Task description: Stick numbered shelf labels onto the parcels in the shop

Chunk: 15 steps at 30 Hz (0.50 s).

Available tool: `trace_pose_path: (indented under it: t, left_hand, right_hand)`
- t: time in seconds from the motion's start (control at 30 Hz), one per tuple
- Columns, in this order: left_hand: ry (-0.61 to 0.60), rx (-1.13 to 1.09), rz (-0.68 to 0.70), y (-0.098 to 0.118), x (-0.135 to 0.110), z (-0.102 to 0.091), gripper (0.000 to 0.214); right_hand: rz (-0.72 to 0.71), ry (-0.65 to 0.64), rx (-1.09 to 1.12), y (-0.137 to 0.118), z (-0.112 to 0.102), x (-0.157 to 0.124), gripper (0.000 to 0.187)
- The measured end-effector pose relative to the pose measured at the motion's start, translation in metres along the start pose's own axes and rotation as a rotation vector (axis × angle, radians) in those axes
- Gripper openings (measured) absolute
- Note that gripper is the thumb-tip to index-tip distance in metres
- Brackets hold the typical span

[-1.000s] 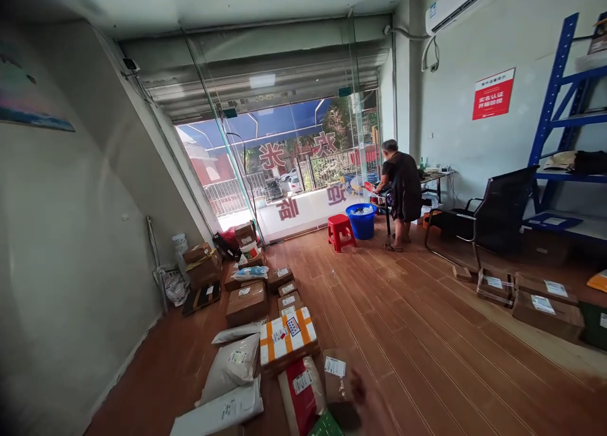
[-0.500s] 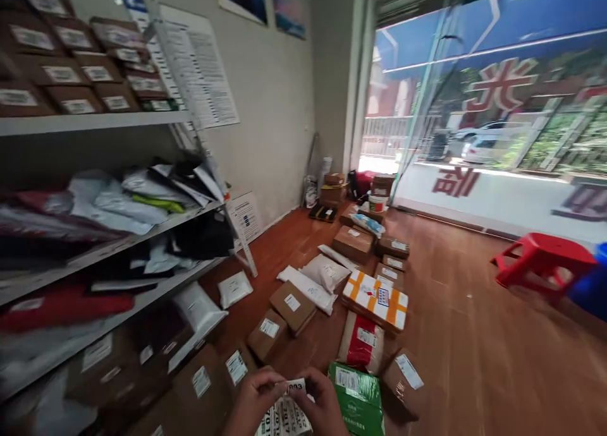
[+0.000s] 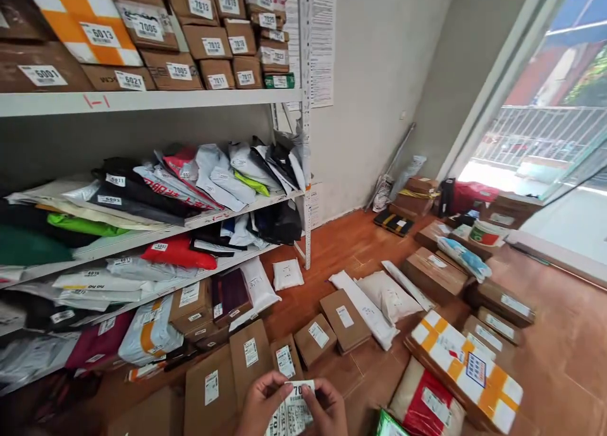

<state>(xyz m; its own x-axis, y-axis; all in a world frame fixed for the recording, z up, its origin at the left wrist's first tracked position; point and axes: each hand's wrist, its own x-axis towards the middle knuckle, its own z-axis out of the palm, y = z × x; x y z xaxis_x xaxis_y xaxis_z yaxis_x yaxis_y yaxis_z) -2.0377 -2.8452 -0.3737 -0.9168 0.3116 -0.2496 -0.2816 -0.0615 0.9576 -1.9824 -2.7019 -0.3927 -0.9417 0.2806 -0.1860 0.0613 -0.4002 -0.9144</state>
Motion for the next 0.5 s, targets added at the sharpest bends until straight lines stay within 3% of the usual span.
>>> trace_pose_path:
  t: [0.1, 0.2, 0.37, 0.5]
  left_hand:
    - [-0.017, 0.083, 0.017, 0.003, 0.036, -0.001, 0.056]
    - [0.011, 0.158, 0.073, 0.004, 0.073, 0.011, 0.06]
    - [0.072, 0.095, 0.153, 0.032, 0.133, 0.051, 0.065]
    - [0.116, 0.058, 0.225, 0.065, 0.163, 0.085, 0.062]
  right_hand:
    - [-0.001, 0.077, 0.004, -0.007, 0.004, 0.031, 0.034]
    - [-0.017, 0.104, 0.011, -0.025, -0.002, 0.069, 0.034]
    - [0.02, -0.069, -0.006, -0.068, -0.024, 0.145, 0.039]
    - [-0.036, -0.116, 0.01, -0.105, -0.052, 0.191, 0.04]
